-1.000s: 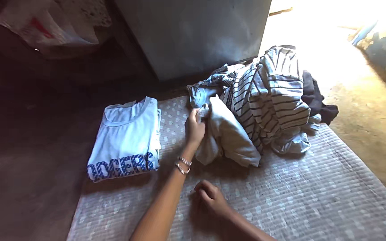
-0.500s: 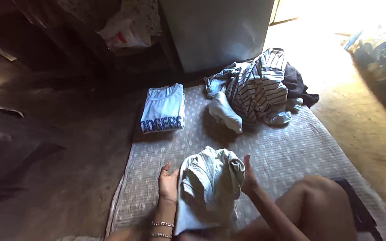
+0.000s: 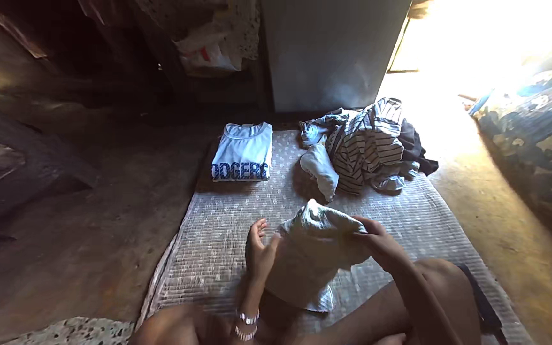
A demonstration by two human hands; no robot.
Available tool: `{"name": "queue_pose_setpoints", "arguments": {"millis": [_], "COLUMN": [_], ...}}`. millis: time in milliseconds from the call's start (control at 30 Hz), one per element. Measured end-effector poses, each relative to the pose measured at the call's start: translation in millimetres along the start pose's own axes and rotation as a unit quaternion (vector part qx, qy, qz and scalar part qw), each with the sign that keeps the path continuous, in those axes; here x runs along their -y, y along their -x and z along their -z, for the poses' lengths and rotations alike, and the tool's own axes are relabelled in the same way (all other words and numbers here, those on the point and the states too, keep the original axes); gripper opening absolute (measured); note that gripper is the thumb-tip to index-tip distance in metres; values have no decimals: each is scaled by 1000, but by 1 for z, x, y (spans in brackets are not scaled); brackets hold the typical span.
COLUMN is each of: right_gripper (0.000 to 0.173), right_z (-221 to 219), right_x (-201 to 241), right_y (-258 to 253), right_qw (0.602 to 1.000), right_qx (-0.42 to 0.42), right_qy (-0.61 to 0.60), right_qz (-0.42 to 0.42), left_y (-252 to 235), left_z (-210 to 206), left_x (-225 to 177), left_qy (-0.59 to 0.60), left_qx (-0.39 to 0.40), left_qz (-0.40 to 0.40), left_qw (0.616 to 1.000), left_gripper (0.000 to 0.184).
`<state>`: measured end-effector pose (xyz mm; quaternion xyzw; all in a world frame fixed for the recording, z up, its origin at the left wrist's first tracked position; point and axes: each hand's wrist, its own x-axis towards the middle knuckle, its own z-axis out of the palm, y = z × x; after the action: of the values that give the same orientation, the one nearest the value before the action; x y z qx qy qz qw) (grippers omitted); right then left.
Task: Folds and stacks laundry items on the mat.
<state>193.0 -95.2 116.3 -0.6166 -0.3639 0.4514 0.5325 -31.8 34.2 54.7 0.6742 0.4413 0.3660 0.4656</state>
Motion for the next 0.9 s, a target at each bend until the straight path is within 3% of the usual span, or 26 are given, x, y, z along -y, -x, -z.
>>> {"name": "queue_pose_setpoints", "arguments": {"millis": [67, 100, 133, 200, 233, 267, 300, 333, 367, 400, 467, 533, 567, 633, 700, 800, 833, 900], "right_gripper": [38, 42, 49, 54, 49, 43, 45, 57, 73, 79, 50, 54, 42, 10, 21, 26, 27, 26], "right_z": [-19, -30, -39, -44, -42, -37, -31, -24, -20, -20, -18, -18, -17, -12, -6, 7, 13, 24], "right_x": [42, 55, 62, 63, 58, 49, 40, 30, 20, 13, 0, -12, -14, 3, 38, 78, 89, 104], "right_y": [23, 34, 42, 48, 47, 45, 41, 37, 35, 35, 31, 25, 20, 7, -6, -32, -36, -34], "right_qw": [997, 992, 982, 958, 946, 928, 905, 898, 917, 956, 986, 944, 928, 933, 963, 981, 972, 917], "right_qx": [58, 101, 148, 183, 127, 16, -102, -175, -198, -169, -35, 63, 89, 106, 66, 38, 36, 15], "right_qy": [17, 4, -25, -49, -34, 14, 67, 97, 85, 25, -155, -316, -352, -342, -259, -113, -42, 123], "right_qz": [53, 81, 115, 217, 298, 373, 407, 391, 336, 239, 48, -71, -79, -40, 3, 154, 230, 380], "left_y": [33, 53, 71, 86, 87, 85, 82, 81, 82, 84, 85, 78, 68, 29, -12, -49, -57, -71], "left_z": [0, 4, 9, 9, 9, 6, 2, 3, 6, 8, 8, 8, 10, 17, 29, 49, 56, 68], "left_x": [-51, -85, -120, -136, -126, -121, -123, -132, -144, -161, -188, -187, -179, -146, -115, -124, -131, -140], "left_qy": [104, 170, 206, 243, 264, 295, 337, 375, 410, 423, 398, 350, 332, 279, 189, 169, 182, 201], "left_qx": [97, 155, 176, 91, 56, 10, -21, -23, -15, -17, -29, -11, 10, 60, 69, 65, 87, 166], "left_qz": [-69, -59, -19, 25, 34, 44, 55, 71, 86, 100, 139, 162, 150, 78, -30, -125, -157, -251], "left_qw": [987, 971, 962, 965, 962, 954, 940, 924, 908, 900, 906, 922, 931, 955, 979, 976, 967, 932], "left_gripper": [70, 81, 79, 49, 35, 23, 24, 31, 38, 44, 44, 39, 37, 24, 19, 23, 26, 19]}}
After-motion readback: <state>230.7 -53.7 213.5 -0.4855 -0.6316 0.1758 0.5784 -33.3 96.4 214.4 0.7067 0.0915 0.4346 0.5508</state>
